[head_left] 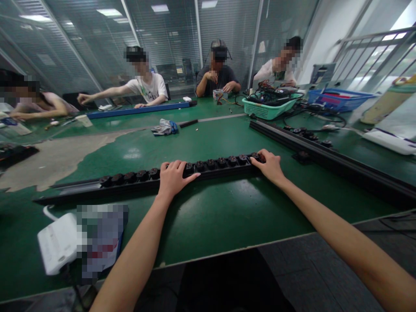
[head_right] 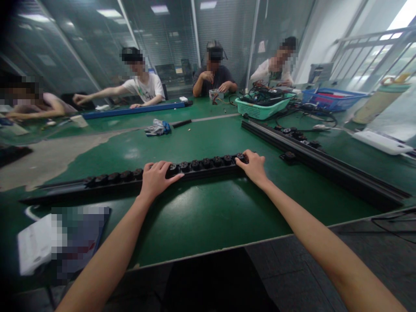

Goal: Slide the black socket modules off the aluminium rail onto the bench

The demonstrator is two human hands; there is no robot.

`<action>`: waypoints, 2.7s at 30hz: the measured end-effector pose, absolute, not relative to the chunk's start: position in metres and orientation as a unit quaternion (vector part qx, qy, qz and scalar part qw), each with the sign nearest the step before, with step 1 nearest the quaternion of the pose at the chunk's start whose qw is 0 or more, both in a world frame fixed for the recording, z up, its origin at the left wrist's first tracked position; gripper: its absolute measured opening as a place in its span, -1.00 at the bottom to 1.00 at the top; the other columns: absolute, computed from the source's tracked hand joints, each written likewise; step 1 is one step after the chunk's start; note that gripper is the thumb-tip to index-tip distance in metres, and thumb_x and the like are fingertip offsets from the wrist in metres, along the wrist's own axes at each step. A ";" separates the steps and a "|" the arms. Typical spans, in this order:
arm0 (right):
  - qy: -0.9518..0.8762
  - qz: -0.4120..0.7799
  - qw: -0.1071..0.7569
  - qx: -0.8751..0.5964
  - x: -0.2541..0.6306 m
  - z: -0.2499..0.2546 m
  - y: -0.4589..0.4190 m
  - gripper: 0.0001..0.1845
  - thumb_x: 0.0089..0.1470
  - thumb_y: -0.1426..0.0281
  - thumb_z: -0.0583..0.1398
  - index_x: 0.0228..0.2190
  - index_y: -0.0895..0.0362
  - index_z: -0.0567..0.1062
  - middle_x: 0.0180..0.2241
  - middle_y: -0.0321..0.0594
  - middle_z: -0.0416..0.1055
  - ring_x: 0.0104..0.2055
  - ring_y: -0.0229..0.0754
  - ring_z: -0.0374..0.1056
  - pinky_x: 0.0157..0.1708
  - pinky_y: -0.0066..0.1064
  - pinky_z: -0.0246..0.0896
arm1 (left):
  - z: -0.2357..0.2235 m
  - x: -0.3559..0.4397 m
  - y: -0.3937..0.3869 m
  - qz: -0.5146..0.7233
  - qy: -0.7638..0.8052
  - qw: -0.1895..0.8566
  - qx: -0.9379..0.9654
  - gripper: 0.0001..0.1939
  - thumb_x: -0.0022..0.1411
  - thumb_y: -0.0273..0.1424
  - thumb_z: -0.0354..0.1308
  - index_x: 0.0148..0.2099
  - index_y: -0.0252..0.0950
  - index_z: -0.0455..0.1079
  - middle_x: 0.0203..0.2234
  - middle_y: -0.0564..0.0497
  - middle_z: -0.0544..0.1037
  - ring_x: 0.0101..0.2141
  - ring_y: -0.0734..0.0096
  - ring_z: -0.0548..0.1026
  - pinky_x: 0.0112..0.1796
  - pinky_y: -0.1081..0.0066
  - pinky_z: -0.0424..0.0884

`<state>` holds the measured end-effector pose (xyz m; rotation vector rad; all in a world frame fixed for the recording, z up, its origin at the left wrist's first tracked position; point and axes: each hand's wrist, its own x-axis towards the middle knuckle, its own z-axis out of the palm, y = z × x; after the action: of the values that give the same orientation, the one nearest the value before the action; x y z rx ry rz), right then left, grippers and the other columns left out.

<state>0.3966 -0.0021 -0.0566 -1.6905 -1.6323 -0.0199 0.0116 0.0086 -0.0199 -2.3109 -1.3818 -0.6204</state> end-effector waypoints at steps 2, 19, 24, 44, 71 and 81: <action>-0.641 -0.010 0.384 -0.665 0.396 -0.057 -0.002 -0.62 0.17 0.00 0.09 -0.34 0.06 0.38 -0.39 -0.18 0.43 -0.27 -0.02 0.32 -0.15 -0.20 -0.02 | -0.020 0.012 0.009 -0.223 -0.491 0.187 -0.821 -0.35 0.27 0.21 0.00 -0.01 -0.24 0.49 -0.12 -0.21 0.58 -0.09 0.00 0.50 0.04 0.05 0.20; -0.634 -0.013 0.384 -0.671 0.400 -0.058 -0.001 -0.70 0.14 0.07 0.10 -0.34 0.05 0.36 -0.31 -0.11 0.44 -0.22 0.04 0.25 -0.14 -0.14 0.04 | -0.020 0.012 0.009 -0.224 -0.492 0.179 -0.822 -0.35 0.26 0.20 0.00 0.00 -0.26 0.49 -0.11 -0.21 0.58 -0.08 -0.01 0.50 0.06 0.04 0.19; -0.636 -0.005 0.393 -0.664 0.403 -0.057 -0.003 -0.72 0.12 0.09 0.12 -0.36 0.04 0.34 -0.30 -0.10 0.44 -0.22 0.03 0.25 -0.17 -0.17 0.06 | -0.021 0.012 0.009 -0.222 -0.493 0.179 -0.822 -0.34 0.26 0.21 0.00 0.01 -0.26 0.48 -0.10 -0.21 0.58 -0.07 -0.01 0.50 0.06 0.05 0.18; -0.626 -0.061 0.346 -0.696 0.416 -0.057 -0.003 -0.64 0.16 0.06 0.08 -0.29 0.09 0.44 -0.31 -0.09 0.46 -0.20 0.03 0.29 -0.11 -0.15 -0.04 | -0.019 0.012 0.008 -0.219 -0.493 0.185 -0.821 -0.34 0.27 0.21 -0.01 0.00 -0.25 0.49 -0.11 -0.22 0.58 -0.07 -0.02 0.50 0.06 0.05 0.19; -0.602 -0.060 0.353 -0.713 0.427 -0.055 -0.005 -0.66 0.12 0.05 0.11 -0.31 0.07 0.43 -0.31 -0.08 0.47 -0.20 0.06 0.25 -0.17 -0.15 -0.05 | -0.019 0.012 0.008 -0.226 -0.494 0.169 -0.822 -0.34 0.26 0.21 0.00 0.00 -0.25 0.50 -0.10 -0.23 0.58 -0.07 -0.04 0.50 0.06 0.03 0.20; -0.594 -0.062 0.356 -0.719 0.429 -0.055 -0.004 -0.66 0.10 0.05 0.13 -0.33 0.07 0.44 -0.31 -0.09 0.48 -0.20 0.06 0.26 -0.19 -0.17 -0.04 | -0.020 0.013 0.009 -0.234 -0.494 0.168 -0.820 -0.37 0.26 0.20 0.02 0.00 -0.21 0.49 -0.09 -0.21 0.58 -0.06 -0.02 0.49 0.06 0.04 0.19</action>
<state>0.4292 -0.0042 -0.0551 -1.8557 -1.5341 -0.1602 0.0127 0.0086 -0.0203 -2.3338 -1.4052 -0.6650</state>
